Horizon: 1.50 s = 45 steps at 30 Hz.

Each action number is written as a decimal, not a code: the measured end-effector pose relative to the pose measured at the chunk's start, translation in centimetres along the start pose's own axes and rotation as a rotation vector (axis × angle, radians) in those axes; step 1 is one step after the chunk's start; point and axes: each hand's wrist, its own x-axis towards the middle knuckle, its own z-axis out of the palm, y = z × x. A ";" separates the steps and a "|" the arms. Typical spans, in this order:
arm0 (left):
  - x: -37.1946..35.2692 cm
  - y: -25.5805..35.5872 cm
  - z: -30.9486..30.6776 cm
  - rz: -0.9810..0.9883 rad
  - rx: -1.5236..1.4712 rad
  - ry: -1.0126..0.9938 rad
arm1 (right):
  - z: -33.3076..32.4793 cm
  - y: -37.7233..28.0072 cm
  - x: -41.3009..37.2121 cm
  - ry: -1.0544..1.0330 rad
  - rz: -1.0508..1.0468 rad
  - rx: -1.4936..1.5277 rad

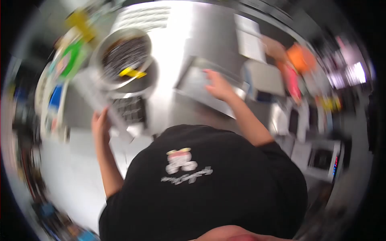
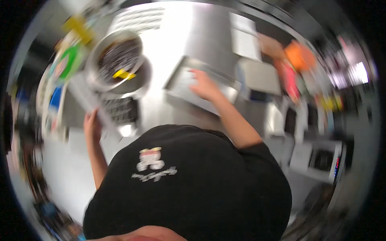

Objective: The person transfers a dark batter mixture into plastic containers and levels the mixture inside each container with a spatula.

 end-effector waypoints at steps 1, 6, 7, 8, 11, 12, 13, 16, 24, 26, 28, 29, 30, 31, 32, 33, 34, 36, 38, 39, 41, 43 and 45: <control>-0.6 0.6 1.4 0.005 0.008 0.011 | -0.1 1.2 -0.2 0.014 -0.005 -0.024; 1.6 -0.1 6.8 -0.024 -0.067 -0.137 | -4.8 3.1 -4.1 0.077 0.192 -0.078; 2.4 -0.2 7.2 -0.018 0.048 -0.166 | -4.9 3.7 -4.6 0.091 0.223 -0.080; 1.2 1.3 9.8 -0.037 0.080 -0.180 | -5.4 4.9 -5.2 0.104 0.234 -0.071; 1.6 1.4 14.2 -0.020 0.105 -0.374 | -8.2 8.0 -8.4 0.197 0.318 -0.066; 2.2 1.4 15.5 -0.028 0.167 -0.447 | -9.2 8.9 -9.4 0.207 0.327 -0.062; 2.2 1.0 17.0 -0.019 0.122 -0.494 | -10.3 9.9 -10.4 0.261 0.394 -0.047; 0.7 1.3 21.9 -0.087 0.096 -0.548 | -13.0 17.2 -13.1 0.540 0.288 -0.133; -2.8 0.0 30.8 -0.236 0.215 -0.568 | -28.9 29.5 -17.3 0.671 0.569 -0.326; -3.9 -0.7 32.5 -0.219 0.179 -0.523 | -32.1 35.2 -16.8 0.674 0.751 -0.387; -5.0 -1.2 33.5 -0.260 0.118 -0.567 | -34.3 41.8 -16.4 0.632 0.869 -0.455; -5.8 -1.2 34.2 -0.264 0.127 -0.528 | -35.1 44.3 -16.5 0.611 0.851 -0.477; -5.8 -2.1 34.3 -0.334 0.050 -0.445 | -35.4 46.9 -16.4 0.572 0.801 -0.624; -7.5 -1.3 35.6 -0.383 0.007 -0.324 | -35.3 49.9 -16.3 0.536 0.775 -0.578; -7.9 -1.6 35.5 -0.396 -0.017 -0.329 | -35.6 50.4 -16.0 0.507 0.826 -0.494; -10.0 -0.1 36.3 -0.375 0.076 -0.288 | -34.7 56.7 -15.5 0.564 0.799 -0.271; -11.2 0.6 37.2 -0.311 0.223 -0.241 | -35.1 50.9 -15.6 0.508 0.861 -0.341; -11.5 0.1 37.2 -0.297 0.163 -0.230 | -34.9 58.7 -14.7 0.471 0.961 -0.300; -13.2 1.3 37.8 -0.250 -0.067 -0.206 | -35.5 57.5 -13.9 0.449 0.894 -0.562; -13.1 1.8 37.2 -0.242 -0.076 -0.177 | -35.6 56.2 -12.8 0.527 0.927 -0.393; -12.9 2.7 36.4 -0.150 -0.327 -0.119 | -36.1 51.1 -12.2 0.617 0.802 -0.455; -12.7 5.2 35.3 -0.018 -0.637 -0.179 | -36.0 43.0 -11.1 0.736 0.579 -0.506; -12.4 8.0 34.4 -0.056 -1.050 -0.232 | -36.6 41.0 -10.6 0.764 0.271 -0.483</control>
